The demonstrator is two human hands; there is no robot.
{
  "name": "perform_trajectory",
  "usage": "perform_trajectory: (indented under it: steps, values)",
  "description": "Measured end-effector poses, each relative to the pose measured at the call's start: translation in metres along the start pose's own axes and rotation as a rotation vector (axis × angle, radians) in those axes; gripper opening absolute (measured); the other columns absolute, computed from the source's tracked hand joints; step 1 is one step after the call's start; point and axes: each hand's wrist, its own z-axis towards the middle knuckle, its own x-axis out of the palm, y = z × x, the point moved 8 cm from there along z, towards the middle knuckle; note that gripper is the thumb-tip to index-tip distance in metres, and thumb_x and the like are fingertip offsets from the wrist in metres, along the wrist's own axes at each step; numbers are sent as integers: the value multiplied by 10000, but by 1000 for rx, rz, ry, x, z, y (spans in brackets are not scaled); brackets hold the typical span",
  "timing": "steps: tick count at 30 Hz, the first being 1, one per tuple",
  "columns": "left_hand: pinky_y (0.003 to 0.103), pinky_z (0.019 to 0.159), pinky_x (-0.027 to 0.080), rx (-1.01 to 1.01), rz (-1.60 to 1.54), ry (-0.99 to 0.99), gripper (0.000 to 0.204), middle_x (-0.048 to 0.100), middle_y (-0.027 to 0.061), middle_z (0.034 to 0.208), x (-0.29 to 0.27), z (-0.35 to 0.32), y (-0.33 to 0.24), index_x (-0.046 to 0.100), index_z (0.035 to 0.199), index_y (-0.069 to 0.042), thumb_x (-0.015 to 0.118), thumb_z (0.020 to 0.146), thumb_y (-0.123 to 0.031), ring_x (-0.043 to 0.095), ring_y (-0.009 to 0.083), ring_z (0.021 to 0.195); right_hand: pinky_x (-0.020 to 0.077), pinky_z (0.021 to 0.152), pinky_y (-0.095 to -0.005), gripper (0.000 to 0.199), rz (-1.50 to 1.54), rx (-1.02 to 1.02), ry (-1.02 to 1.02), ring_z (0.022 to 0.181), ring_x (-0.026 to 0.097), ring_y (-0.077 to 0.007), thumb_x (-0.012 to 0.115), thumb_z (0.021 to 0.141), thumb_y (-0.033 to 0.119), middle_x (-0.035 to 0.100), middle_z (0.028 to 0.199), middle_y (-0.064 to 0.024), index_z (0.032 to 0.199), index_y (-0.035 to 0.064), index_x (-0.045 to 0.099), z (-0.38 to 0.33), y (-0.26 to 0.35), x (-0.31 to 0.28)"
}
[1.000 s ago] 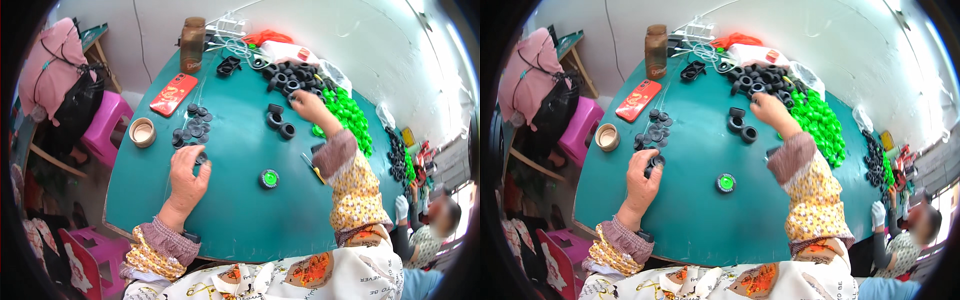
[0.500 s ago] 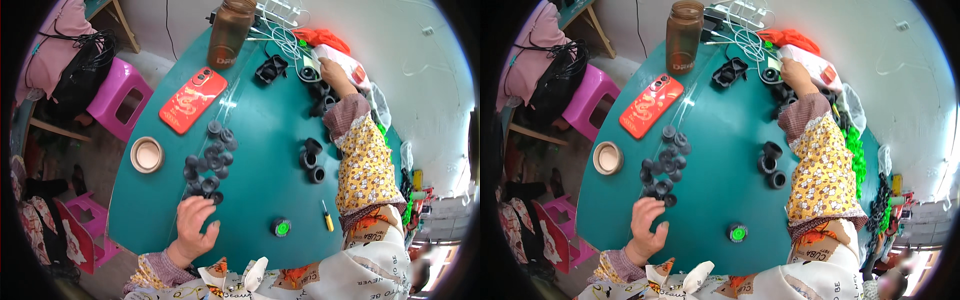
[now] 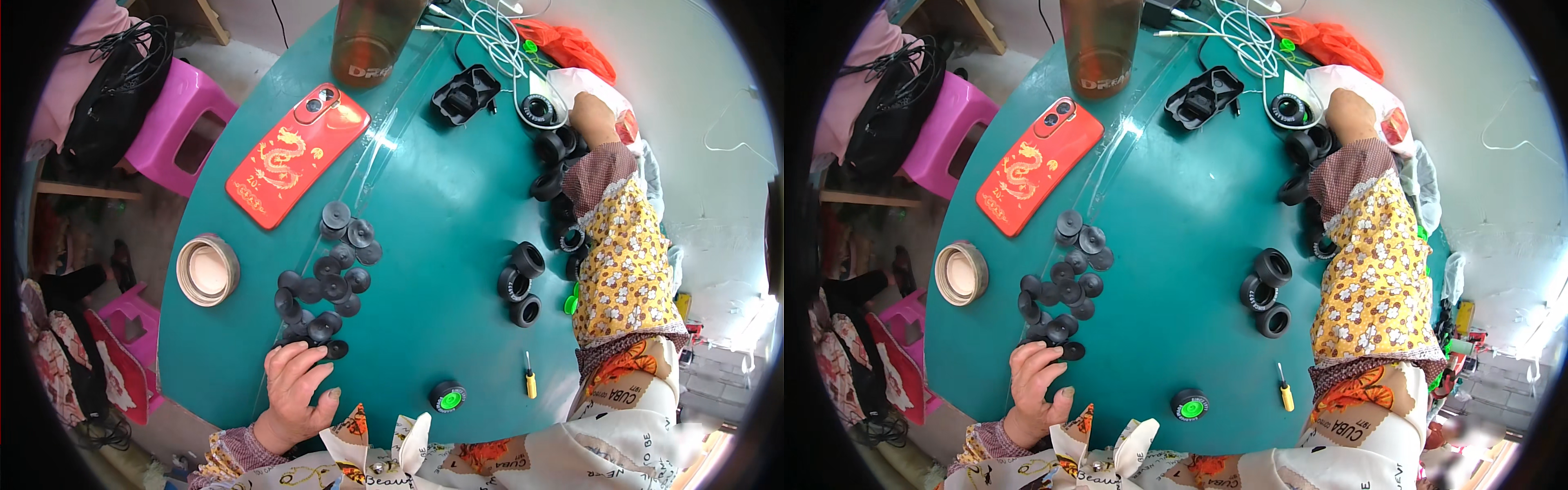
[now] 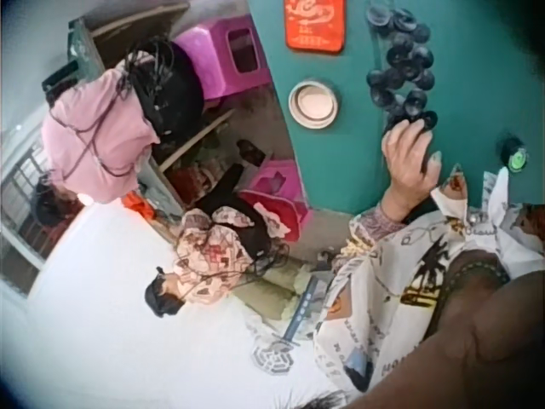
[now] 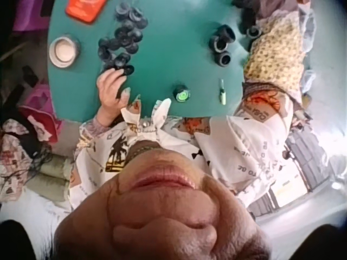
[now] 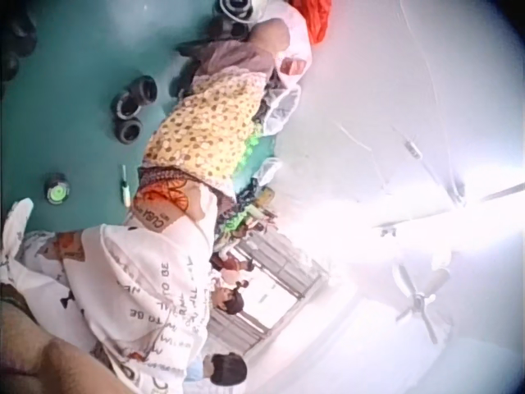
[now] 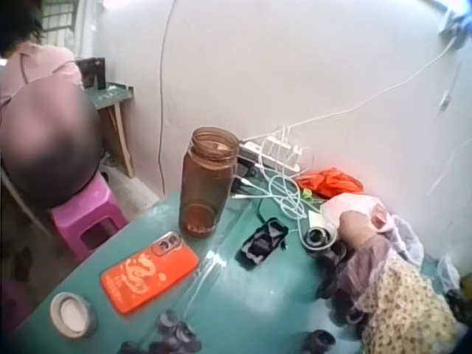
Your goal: The person is assembling toy car tires by fitting the rubber tire onto the plastic rim and adding a hubcap.
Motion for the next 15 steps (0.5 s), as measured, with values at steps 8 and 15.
perform_trajectory:
  steps: [8, 15]
  values:
    - [433, 861, 320, -43, 12, 59, 264, 564, 118, 1036, 4, -1, 3, 563, 914, -44, 598, 695, -188, 475, 306, 998, 478, 744, -394, 242, 64, 91, -32, 875, 609, -320, 466, 758, 111, 624, 909, -196, 889, 3, 639, 1, -6, 6]
    - [434, 858, 322, -48, -1, 46, 242, 573, 114, 1022, 2, -1, 3, 576, 893, -42, 596, 696, -181, 488, 308, 983, 469, 756, -397, 236, 144, 127, -49, 893, 602, -318, 482, 737, 110, 622, 925, -191, 883, 12, 640, 9, -20, 10]
